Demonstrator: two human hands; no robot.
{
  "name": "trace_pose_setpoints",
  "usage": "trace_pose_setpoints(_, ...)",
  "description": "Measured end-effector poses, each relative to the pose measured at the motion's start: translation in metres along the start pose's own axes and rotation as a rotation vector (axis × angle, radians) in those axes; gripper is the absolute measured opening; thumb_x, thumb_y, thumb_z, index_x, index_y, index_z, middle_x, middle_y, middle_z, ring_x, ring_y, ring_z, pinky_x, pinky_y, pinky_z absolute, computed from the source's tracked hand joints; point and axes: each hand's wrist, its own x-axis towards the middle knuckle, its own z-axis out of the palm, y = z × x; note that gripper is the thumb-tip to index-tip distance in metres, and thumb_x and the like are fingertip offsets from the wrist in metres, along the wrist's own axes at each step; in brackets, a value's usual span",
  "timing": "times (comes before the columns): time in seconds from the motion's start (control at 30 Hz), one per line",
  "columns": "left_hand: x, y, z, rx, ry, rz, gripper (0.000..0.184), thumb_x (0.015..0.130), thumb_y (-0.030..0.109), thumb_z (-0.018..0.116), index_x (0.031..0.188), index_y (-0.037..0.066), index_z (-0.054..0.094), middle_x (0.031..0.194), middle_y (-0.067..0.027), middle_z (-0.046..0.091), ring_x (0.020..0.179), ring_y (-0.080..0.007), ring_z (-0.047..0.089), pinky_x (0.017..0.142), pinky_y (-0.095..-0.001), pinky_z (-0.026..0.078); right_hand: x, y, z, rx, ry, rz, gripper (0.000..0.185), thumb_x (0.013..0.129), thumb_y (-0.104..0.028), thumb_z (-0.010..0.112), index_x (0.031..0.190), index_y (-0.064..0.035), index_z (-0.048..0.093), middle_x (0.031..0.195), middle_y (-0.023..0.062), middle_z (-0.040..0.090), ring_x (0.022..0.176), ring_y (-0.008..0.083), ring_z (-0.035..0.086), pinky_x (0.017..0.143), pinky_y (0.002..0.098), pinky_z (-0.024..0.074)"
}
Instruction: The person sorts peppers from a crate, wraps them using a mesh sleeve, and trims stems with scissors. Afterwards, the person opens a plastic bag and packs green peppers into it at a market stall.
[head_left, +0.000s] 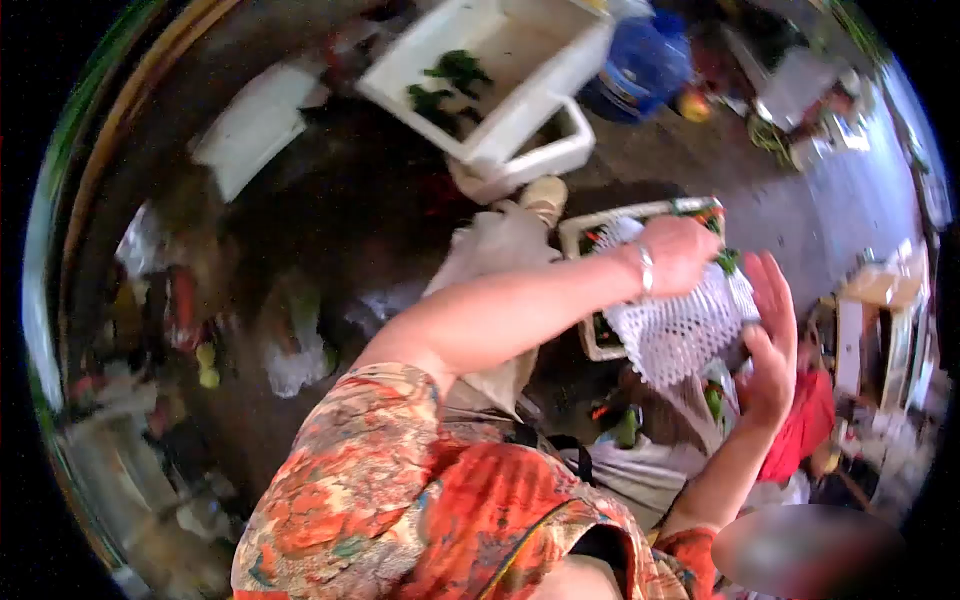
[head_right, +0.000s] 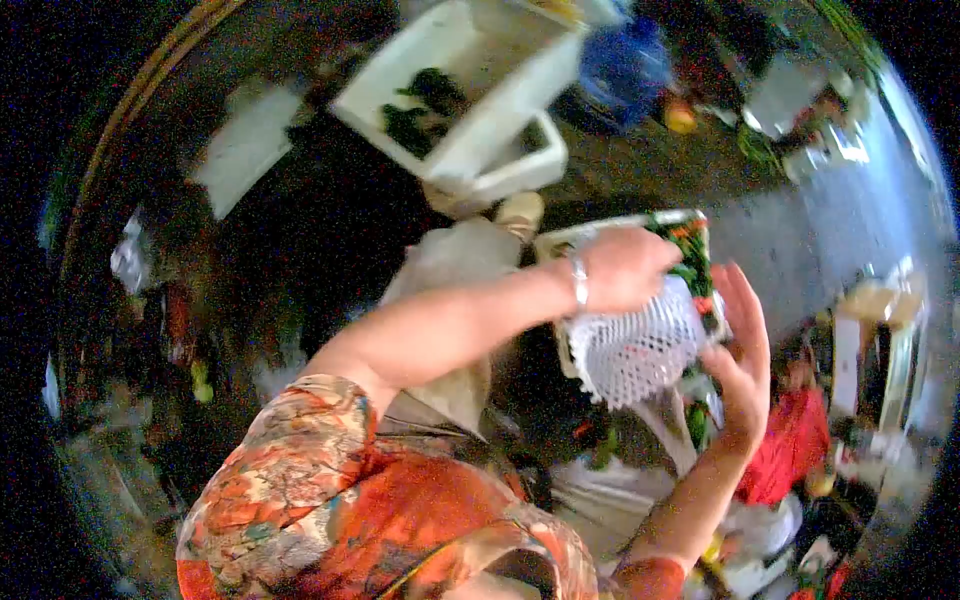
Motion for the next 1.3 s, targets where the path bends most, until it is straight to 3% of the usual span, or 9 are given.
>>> trace_pose_setpoints(0.17, 0.001, 0.006, -0.006, -0.191, -0.106, 0.066, 0.033, 0.073, 0.015, 0.059, 0.103, 0.002, 0.063, 0.088, -0.021, 0.065, 0.081, -0.0354, 0.064, 0.073, -0.0414, 0.05, 0.004, 0.023, -0.004, -0.554, -0.081, -0.044, 0.071, 0.071, -0.009, 0.068, 0.137, -0.0056, 0.042, 0.134, 0.0154, 0.051, 0.126, 0.0288, 0.045, 0.108, 0.0406, 0.0276)
trace_pose_setpoints(0.27, 0.001, 0.005, -0.003, -0.258, -0.167, 0.036, 0.033, 0.072, 0.012, 0.059, 0.103, 0.001, 0.063, 0.085, -0.0181, 0.065, 0.075, -0.0262, 0.065, 0.07, -0.0354, 0.05, 0.0, 0.032, 0.006, -0.645, 0.043, -0.046, 0.068, 0.073, -0.008, 0.065, 0.137, -0.0074, 0.042, 0.129, 0.0162, 0.053, 0.124, 0.0316, 0.047, 0.107, 0.0434, 0.0236)
trace_pose_setpoints(0.37, 0.006, 0.007, -0.007, -0.318, -0.209, -0.005, 0.029, 0.074, 0.013, 0.058, 0.099, -0.002, 0.063, 0.083, -0.0118, 0.065, 0.076, -0.0164, 0.062, 0.072, -0.0316, 0.048, 0.002, 0.036, 0.001, -0.602, 0.077, -0.024, 0.053, 0.076, -0.007, 0.062, 0.127, -0.0048, 0.051, 0.119, 0.0196, 0.058, 0.115, 0.0341, 0.053, 0.097, 0.0399, 0.0389)
trace_pose_setpoints(0.43, 0.008, 0.01, -0.01, -0.345, -0.18, -0.023, 0.031, 0.078, 0.018, 0.062, 0.102, -0.002, 0.065, 0.089, -0.007, 0.066, 0.082, -0.0115, 0.059, 0.076, -0.0278, 0.048, 0.005, 0.043, -0.003, -0.68, 0.093, -0.073, 0.045, 0.077, -0.008, 0.061, 0.121, -0.0038, 0.054, 0.113, 0.0196, 0.059, 0.109, 0.035, 0.055, 0.093, 0.0408, 0.0419)
trace_pose_setpoints(0.63, 0.006, 0.033, -0.015, -0.28, -0.276, -0.073, 0.055, 0.07, 0.032, 0.079, 0.113, 0.002, 0.063, 0.097, -0.0111, 0.067, 0.089, -0.0172, 0.062, 0.081, -0.0308, 0.048, 0.002, 0.067, 0.008, -0.823, 0.18, -0.172, 0.028, 0.077, -0.013, 0.064, 0.103, -0.0031, 0.062, 0.097, 0.0182, 0.06, 0.093, 0.038, 0.057, 0.082, 0.0464, 0.0457)
trace_pose_setpoints(0.7, 0.005, 0.028, 0.0, -0.13, -0.167, 0.217, 0.063, 0.065, 0.033, 0.082, 0.116, 0.004, 0.06, 0.102, -0.014, 0.066, 0.093, -0.0261, 0.064, 0.083, -0.0349, 0.049, 0.0, 0.068, 0.01, -0.855, 0.143, -0.152, 0.027, 0.077, -0.013, 0.064, 0.102, -0.0038, 0.062, 0.098, 0.0186, 0.06, 0.093, 0.038, 0.057, 0.082, 0.0464, 0.0463)
trace_pose_setpoints(0.73, 0.004, 0.025, 0.007, -0.021, -0.126, 0.261, 0.059, 0.066, 0.028, 0.08, 0.117, 0.006, 0.059, 0.106, -0.0163, 0.065, 0.097, -0.0321, 0.063, 0.084, -0.0369, 0.049, 0.001, 0.069, 0.011, -0.854, 0.139, -0.146, 0.029, 0.076, -0.012, 0.063, 0.104, -0.0036, 0.061, 0.099, 0.0195, 0.06, 0.094, 0.0383, 0.058, 0.082, 0.0468, 0.0467)
trace_pose_setpoints(0.97, 0.01, 0.005, 0.023, 0.101, -0.163, 0.114, 0.034, 0.069, 0.015, 0.069, 0.101, 0.005, 0.064, 0.094, -0.0203, 0.064, 0.087, -0.0388, 0.061, 0.075, -0.043, 0.05, 0.0, 0.07, 0.008, -0.767, 0.142, -0.128, 0.032, 0.078, -0.009, 0.058, 0.109, -0.0055, 0.06, 0.103, 0.0217, 0.059, 0.096, 0.0393, 0.059, 0.083, 0.0466, 0.0478)
trace_pose_setpoints(1.3, 0.01, 0.004, 0.021, 0.063, -0.071, 0.202, 0.022, 0.07, 0.008, 0.065, 0.092, 0.003, 0.064, 0.085, -0.0202, 0.064, 0.083, -0.0389, 0.061, 0.072, -0.0453, 0.049, -0.002, 0.066, 0.003, -0.837, 0.13, -0.088, 0.034, 0.077, -0.012, 0.062, 0.11, -0.0051, 0.059, 0.102, 0.0224, 0.059, 0.094, 0.0399, 0.059, 0.081, 0.0452, 0.0492)
